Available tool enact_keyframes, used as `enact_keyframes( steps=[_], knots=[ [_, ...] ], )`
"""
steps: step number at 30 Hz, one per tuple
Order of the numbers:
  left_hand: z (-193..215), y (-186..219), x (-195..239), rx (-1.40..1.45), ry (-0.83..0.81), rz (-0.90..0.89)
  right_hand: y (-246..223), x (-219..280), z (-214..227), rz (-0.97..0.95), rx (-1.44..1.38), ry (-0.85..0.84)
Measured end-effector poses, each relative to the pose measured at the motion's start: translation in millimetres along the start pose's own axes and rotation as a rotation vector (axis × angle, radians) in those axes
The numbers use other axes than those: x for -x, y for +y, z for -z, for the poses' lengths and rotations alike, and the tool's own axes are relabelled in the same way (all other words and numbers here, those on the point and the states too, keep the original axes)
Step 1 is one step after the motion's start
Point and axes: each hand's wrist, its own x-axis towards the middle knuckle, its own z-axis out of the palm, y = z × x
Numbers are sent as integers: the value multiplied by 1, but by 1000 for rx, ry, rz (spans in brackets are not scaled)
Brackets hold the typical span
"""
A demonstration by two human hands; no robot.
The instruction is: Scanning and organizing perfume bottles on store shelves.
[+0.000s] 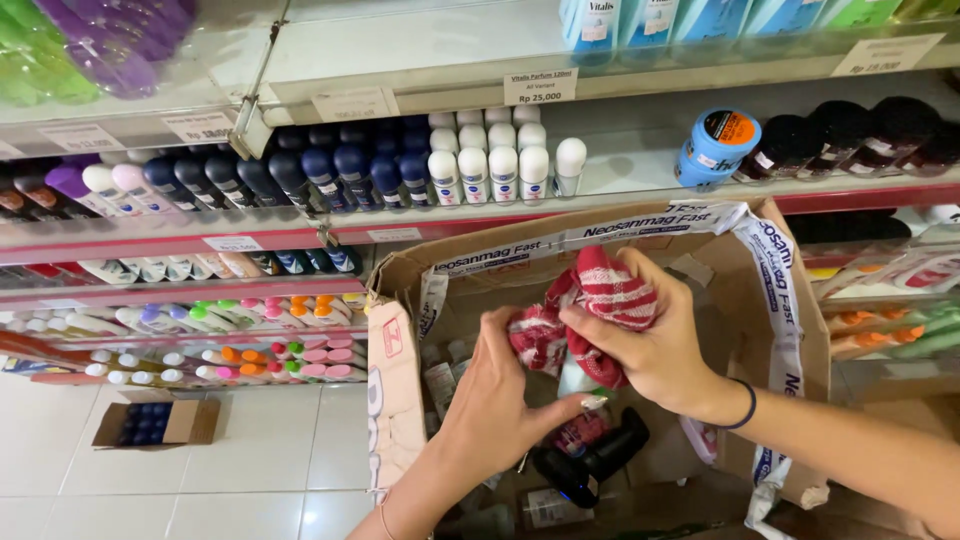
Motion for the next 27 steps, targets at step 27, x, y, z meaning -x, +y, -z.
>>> enact_keyframes(
  steps=[27],
  knots=[
    [-6, 11, -9, 198, -150, -173, -14, 20, 14, 119, 5, 88]
  ],
)
